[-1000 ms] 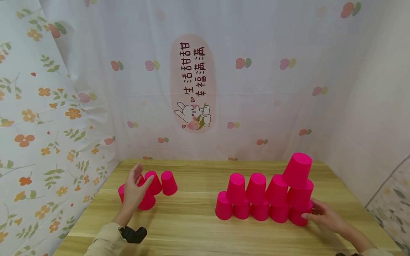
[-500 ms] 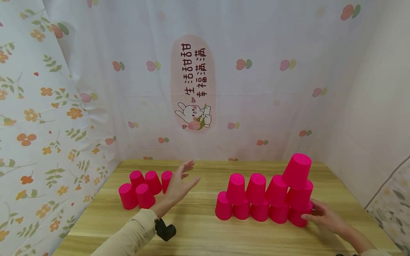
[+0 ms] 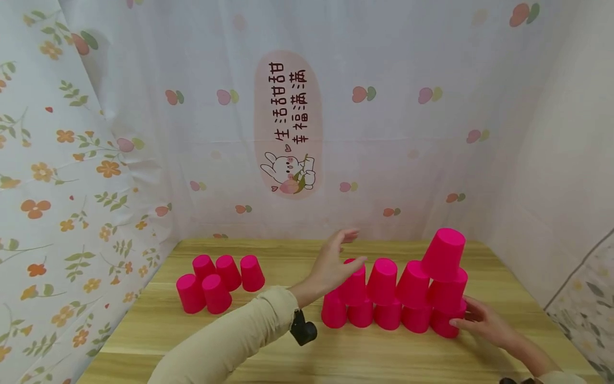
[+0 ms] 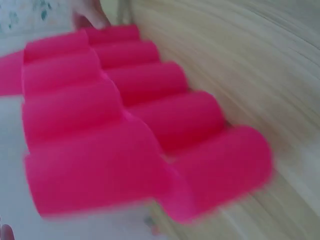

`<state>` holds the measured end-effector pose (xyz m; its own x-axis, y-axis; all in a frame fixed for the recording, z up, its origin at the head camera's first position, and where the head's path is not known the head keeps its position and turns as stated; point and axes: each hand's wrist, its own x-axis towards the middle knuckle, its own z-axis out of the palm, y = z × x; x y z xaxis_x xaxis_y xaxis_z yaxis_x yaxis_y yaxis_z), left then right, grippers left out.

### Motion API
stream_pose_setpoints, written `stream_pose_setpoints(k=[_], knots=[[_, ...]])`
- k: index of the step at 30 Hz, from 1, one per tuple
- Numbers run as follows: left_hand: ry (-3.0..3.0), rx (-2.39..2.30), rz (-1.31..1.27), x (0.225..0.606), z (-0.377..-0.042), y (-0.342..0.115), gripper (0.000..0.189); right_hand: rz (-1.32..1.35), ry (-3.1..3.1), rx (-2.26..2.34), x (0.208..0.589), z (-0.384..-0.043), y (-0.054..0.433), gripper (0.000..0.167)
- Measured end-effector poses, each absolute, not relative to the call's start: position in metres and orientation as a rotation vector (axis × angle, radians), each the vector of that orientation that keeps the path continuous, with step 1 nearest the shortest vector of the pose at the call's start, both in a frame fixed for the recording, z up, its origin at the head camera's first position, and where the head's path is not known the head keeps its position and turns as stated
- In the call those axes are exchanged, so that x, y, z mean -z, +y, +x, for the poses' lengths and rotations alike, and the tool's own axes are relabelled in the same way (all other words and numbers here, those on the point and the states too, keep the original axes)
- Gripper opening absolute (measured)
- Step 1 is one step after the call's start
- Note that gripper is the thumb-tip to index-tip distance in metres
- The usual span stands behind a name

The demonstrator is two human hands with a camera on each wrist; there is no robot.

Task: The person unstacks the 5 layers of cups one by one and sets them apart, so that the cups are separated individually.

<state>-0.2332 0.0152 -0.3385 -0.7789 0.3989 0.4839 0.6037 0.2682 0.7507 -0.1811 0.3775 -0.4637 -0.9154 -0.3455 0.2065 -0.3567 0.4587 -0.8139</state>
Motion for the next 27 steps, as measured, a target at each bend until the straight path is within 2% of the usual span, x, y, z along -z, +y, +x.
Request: stream_pose_setpoints(k=[9,15,27], knots=[[-2.325,1.574,-1.122,0.319,-0.222,0.081,0.053,0.587,-2.744,-1.468,0.460,-0.181,0.374,0.044],[-2.559,1.518,-1.043,0.316,-0.216,0.114,0.067,0.472,-2.823,-1.463,0.458,-0.180,0.372,0.056],[-2.590,1.636,-0.932,0.322,-0.220,0.143,0.072,0.542,-2.795,-1.484,0.458,-0.179,0.374,0.052]])
